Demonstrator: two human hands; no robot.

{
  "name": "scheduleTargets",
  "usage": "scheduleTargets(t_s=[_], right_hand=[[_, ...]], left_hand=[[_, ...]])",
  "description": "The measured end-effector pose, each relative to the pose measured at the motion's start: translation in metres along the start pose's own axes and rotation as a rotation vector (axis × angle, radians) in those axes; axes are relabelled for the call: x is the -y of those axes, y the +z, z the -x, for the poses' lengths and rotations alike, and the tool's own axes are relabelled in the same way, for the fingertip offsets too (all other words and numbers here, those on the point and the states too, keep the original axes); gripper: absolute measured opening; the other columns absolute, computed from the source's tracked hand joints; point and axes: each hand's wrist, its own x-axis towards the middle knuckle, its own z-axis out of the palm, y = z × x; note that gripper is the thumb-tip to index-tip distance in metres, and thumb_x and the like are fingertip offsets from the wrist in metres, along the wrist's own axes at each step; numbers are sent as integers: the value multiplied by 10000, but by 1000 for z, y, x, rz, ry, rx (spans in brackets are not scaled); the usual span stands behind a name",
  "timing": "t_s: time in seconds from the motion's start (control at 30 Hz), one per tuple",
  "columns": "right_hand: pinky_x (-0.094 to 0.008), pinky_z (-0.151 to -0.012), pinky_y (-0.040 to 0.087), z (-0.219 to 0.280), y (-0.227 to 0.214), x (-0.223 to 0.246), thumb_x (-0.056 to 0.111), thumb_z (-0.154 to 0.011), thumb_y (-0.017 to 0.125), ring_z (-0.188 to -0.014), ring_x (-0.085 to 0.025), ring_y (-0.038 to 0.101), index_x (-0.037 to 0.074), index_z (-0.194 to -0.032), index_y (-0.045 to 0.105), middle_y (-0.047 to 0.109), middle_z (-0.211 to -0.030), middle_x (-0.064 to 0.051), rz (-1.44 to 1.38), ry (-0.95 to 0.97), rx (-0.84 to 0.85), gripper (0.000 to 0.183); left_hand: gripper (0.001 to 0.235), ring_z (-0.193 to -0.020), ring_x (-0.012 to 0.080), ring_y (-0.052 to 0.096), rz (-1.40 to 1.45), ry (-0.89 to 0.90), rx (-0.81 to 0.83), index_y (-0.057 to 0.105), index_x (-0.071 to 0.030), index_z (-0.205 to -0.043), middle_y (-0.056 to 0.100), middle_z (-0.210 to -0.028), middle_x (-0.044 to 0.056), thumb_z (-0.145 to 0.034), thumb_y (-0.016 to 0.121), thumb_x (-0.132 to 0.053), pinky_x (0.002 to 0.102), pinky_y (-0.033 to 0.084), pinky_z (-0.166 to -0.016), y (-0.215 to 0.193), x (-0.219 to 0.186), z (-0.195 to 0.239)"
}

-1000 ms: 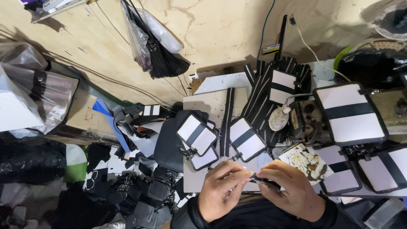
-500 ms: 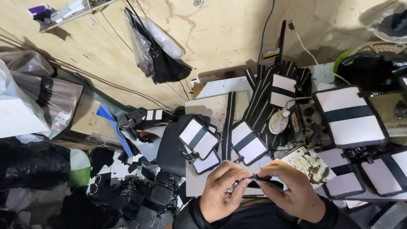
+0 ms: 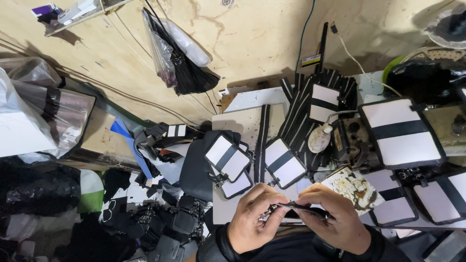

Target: The person attaches zipper sliders to the zipper tapes of small black pouches. They thread the slider onto the zipper teeth, pull it along to seat it, zip and unzip the pouch to test the slider, then set the finished pouch aside and pick up the next one.

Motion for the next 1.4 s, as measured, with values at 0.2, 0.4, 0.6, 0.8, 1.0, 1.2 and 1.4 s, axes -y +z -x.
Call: scheduleTargets(t_s=[0.2,0.4,0.6,0.8,1.0,1.2,1.4], right_hand=[[-297,-709,582,3,1,0,125,-912,712,-791,-178,708,80,-1040,702,730,-933,-73,12,19,-7,136],[-300,-685,575,4,1,-2,137,-903,724,-762,-182,695,86,-1027,701,734,-907,-64,9,3,-14,135],[-309,-709,585,6,-3,-6,141,-913,715,-779,-198,699,115,-1073,717,744,-948,-59,5,-53,52,162],[-313,-694,552,-3,-8,-5,104,-934,686,-781,-219,651,68,-1075,666,685,-931,-99,-34,-105,160,146],[-320,-713,555,-9,-9,-6,169,-946,682,-790,-205,661,96,-1071,675,699,-932,-75,-15,-71,185,145],[-331,-763,561,-5,-8,-11,155,-946,687,-866,-212,673,105,-1080,683,688,-983,-76,-30,-39,215,143],[-283,-739,562,-6,-7,-11,150,-935,683,-824,-160,633,109,-1042,617,653,-1015,-48,69,47,184,133]], left_hand=[[87,-813,246,622,15,-23,9,625,2,-1046,607,-942,139,-1008,603,-73,361,555,-735,0,-1,1],[92,-820,246,608,-5,-29,44,608,-21,-1053,602,-947,136,-1013,583,-100,361,533,-734,0,2,4],[92,-831,232,577,-22,-21,92,575,-30,-1032,575,-933,123,-1012,564,-119,351,509,-717,2,8,10],[183,-873,235,545,-89,9,137,541,-10,-1031,542,-960,124,-1059,443,-162,364,507,-766,11,15,18],[100,-883,237,572,-30,-36,108,556,-39,-1037,561,-967,118,-1029,501,-123,359,503,-791,4,10,11],[99,-891,258,552,-70,-1,135,545,-22,-1052,550,-987,126,-1034,486,-100,379,495,-801,4,11,10],[76,-913,240,563,-66,18,98,565,-42,-1056,597,-992,117,-1016,564,-107,370,489,-837,1,13,8]])
